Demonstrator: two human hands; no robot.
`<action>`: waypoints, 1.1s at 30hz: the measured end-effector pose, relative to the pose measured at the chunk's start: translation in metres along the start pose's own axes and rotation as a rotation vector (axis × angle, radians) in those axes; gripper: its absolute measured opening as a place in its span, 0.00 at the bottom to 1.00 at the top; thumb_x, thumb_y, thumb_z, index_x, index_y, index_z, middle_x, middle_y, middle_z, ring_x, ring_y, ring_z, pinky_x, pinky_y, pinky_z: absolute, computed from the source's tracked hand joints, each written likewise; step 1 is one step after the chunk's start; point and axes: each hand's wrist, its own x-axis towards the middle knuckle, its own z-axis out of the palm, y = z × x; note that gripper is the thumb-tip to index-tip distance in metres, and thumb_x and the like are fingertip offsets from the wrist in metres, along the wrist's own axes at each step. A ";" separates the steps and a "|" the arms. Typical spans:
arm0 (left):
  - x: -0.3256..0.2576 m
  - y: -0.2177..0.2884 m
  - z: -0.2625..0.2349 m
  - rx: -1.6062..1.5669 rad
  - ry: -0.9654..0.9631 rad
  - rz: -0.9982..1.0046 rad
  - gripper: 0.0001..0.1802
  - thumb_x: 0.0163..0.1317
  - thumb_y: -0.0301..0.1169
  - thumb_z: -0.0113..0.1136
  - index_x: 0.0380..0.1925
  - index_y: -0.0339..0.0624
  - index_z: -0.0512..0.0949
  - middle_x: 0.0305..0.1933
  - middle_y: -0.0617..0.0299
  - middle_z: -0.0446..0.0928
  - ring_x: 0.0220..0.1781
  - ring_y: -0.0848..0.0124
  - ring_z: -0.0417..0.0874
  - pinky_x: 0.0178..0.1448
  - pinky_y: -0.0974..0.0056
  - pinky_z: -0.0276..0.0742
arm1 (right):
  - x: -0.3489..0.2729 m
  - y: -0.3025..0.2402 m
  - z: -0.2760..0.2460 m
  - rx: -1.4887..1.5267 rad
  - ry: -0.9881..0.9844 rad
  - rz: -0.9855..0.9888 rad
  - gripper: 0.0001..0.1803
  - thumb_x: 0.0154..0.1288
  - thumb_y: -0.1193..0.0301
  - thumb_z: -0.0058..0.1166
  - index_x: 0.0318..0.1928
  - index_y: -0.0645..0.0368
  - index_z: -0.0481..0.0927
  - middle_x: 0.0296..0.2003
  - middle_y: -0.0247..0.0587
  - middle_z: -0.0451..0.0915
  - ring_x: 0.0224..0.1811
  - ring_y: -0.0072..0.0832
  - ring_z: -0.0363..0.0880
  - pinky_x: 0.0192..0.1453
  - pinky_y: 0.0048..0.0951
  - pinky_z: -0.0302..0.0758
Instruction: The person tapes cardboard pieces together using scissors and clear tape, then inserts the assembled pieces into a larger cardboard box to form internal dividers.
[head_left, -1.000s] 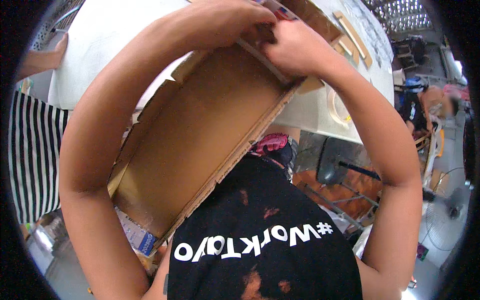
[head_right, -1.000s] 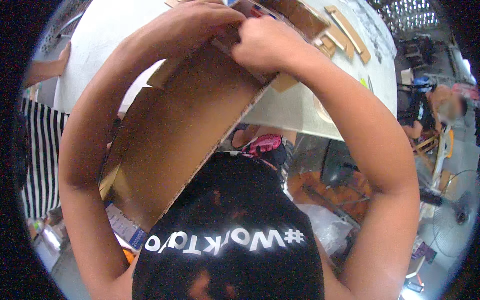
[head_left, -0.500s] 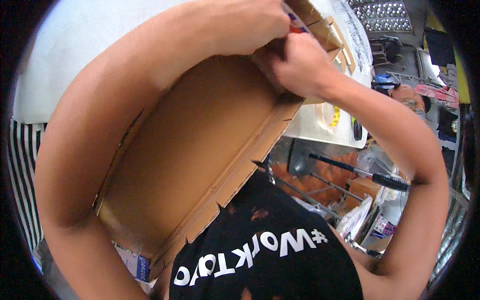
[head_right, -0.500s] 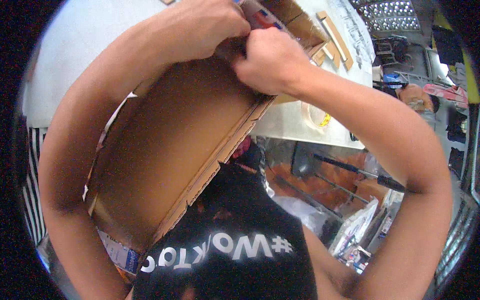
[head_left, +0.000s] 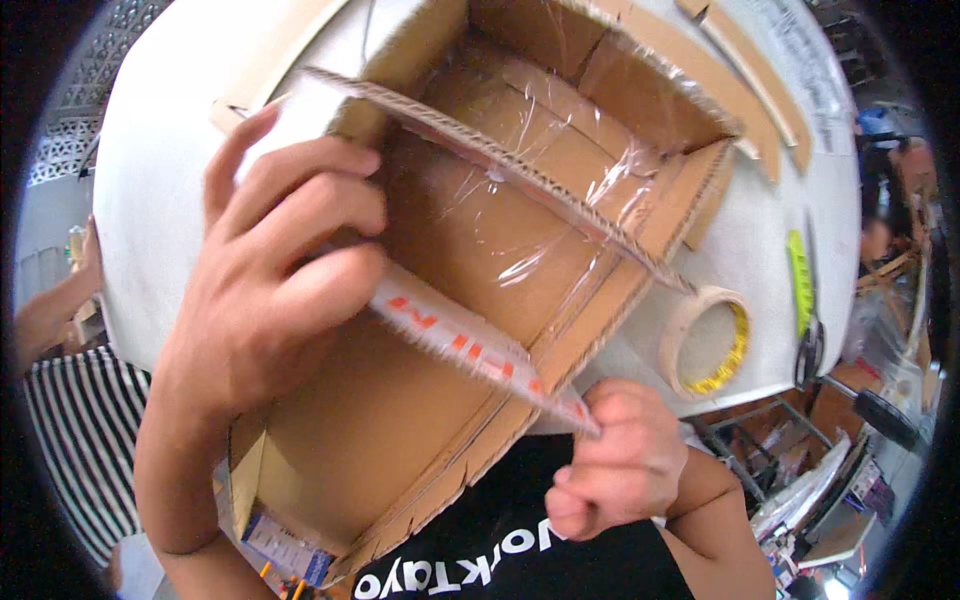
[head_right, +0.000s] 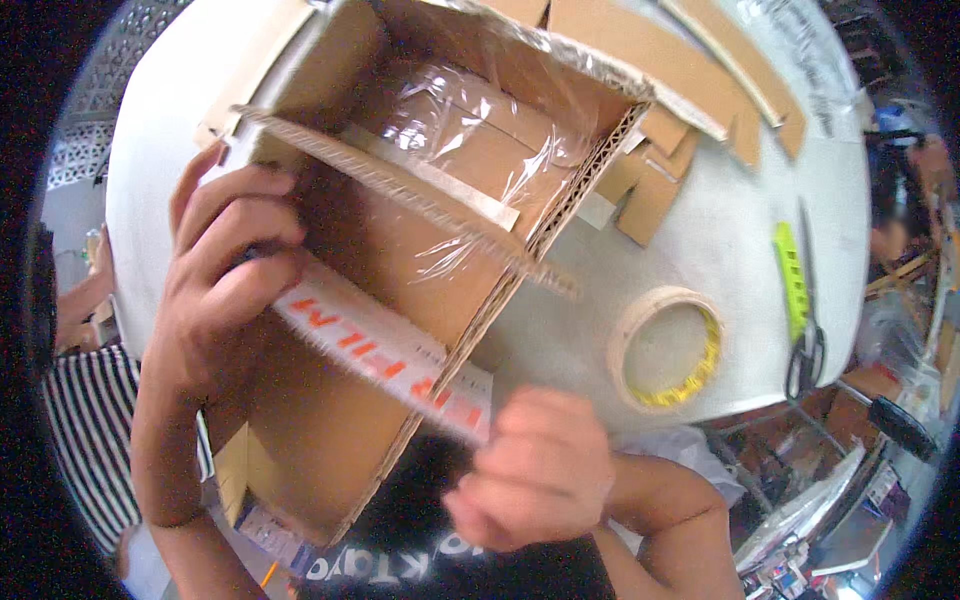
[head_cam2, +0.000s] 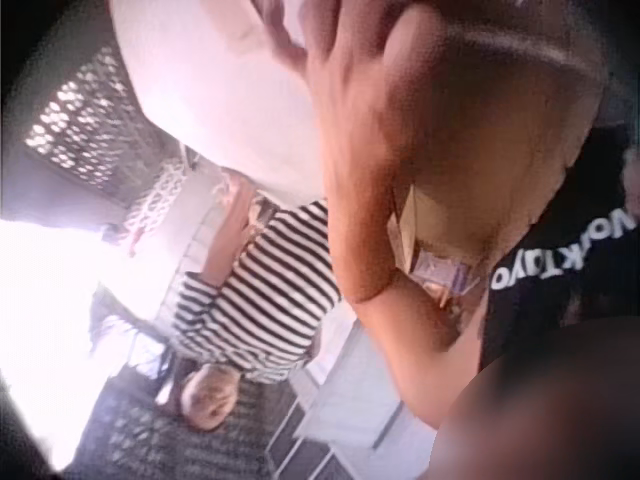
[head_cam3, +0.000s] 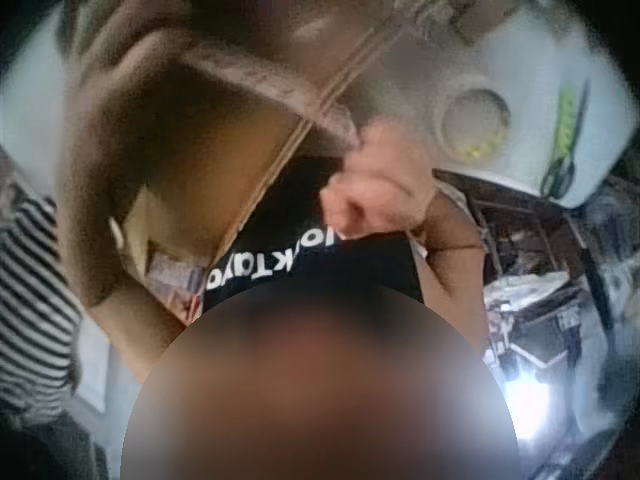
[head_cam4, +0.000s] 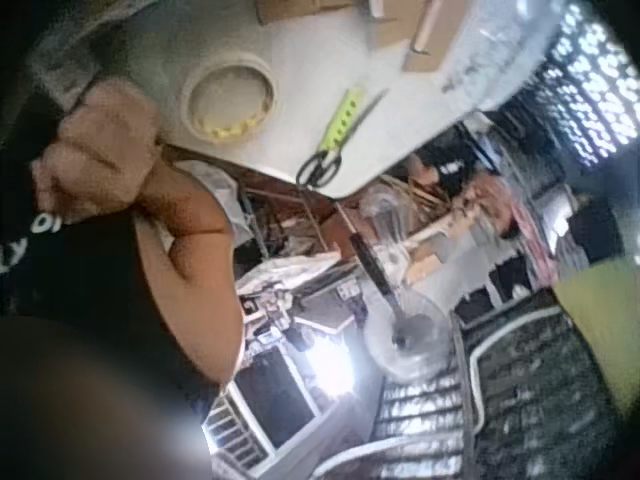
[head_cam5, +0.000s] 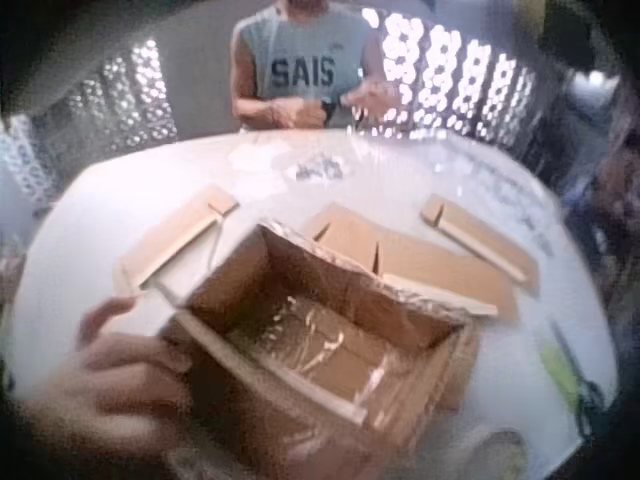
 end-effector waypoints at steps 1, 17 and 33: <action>0.001 -0.001 -0.003 0.028 -0.036 0.017 0.13 0.49 0.35 0.67 0.35 0.49 0.79 0.41 0.61 0.82 0.63 0.51 0.84 0.81 0.29 0.63 | -0.004 0.004 0.002 0.069 -0.015 -0.016 0.15 0.55 0.71 0.73 0.41 0.55 0.83 0.36 0.35 0.81 0.28 0.33 0.75 0.28 0.37 0.74; 0.013 0.013 -0.010 0.272 -0.166 0.023 0.21 0.39 0.39 0.72 0.36 0.44 0.81 0.44 0.58 0.87 0.65 0.46 0.84 0.81 0.30 0.61 | 0.002 0.015 0.029 0.156 0.342 0.074 0.19 0.57 0.65 0.76 0.46 0.53 0.81 0.36 0.36 0.77 0.29 0.32 0.73 0.29 0.36 0.72; -0.001 -0.021 0.025 0.119 0.106 0.134 0.18 0.70 0.31 0.60 0.59 0.49 0.80 0.61 0.58 0.80 0.76 0.56 0.70 0.86 0.34 0.48 | 0.141 0.004 0.041 -0.819 -0.617 0.052 0.21 0.84 0.60 0.46 0.42 0.63 0.84 0.29 0.57 0.83 0.35 0.59 0.83 0.47 0.54 0.78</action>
